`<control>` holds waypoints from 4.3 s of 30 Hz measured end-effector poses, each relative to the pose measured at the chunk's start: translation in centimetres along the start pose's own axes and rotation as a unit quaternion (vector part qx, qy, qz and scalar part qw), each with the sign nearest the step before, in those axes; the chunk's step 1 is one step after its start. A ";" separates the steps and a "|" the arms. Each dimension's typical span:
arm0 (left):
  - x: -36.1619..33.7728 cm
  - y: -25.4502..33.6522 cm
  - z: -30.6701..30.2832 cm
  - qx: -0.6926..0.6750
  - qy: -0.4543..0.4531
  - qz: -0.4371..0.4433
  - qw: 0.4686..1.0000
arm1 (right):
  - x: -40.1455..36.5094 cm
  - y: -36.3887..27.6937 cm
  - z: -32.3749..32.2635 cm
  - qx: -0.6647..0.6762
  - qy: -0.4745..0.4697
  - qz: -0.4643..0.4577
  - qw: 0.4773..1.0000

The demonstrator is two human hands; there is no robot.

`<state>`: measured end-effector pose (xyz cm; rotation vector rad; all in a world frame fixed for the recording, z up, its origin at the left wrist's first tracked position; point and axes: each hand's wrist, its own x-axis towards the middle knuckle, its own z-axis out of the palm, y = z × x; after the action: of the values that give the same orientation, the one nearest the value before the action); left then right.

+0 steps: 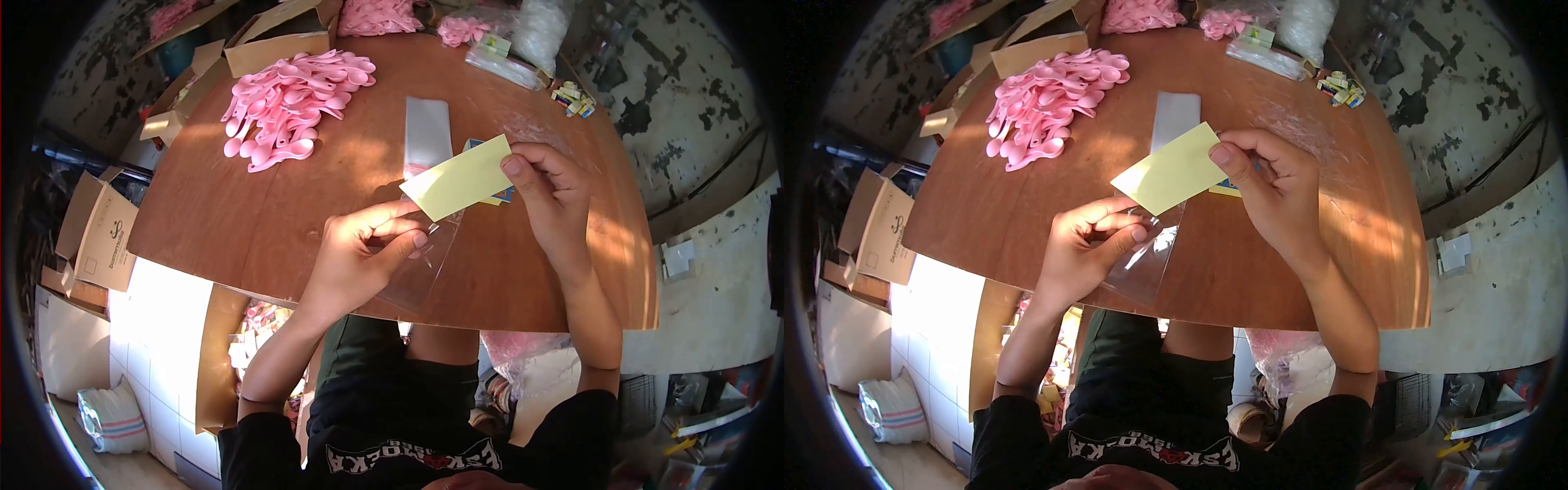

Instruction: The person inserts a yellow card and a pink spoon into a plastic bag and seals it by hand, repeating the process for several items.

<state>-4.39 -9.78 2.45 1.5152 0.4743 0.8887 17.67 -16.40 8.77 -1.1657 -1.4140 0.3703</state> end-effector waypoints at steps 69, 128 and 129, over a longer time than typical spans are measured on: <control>-4.5 -2.8 -3.1 0.067 0.095 -0.051 0.992 | 12.4 8.1 12.0 -0.057 0.019 -0.090 0.994; -1.6 -0.1 2.6 0.050 0.083 0.121 0.988 | 0.7 -3.3 -1.5 -0.126 -0.066 -0.249 0.958; -1.4 -0.1 2.8 0.045 0.086 0.134 0.986 | 0.5 -3.2 -1.3 -0.128 -0.065 -0.252 0.957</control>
<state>-3.06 -12.62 2.21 1.6175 0.4459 1.2297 17.63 -17.94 11.91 -0.9472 -1.8536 -0.1022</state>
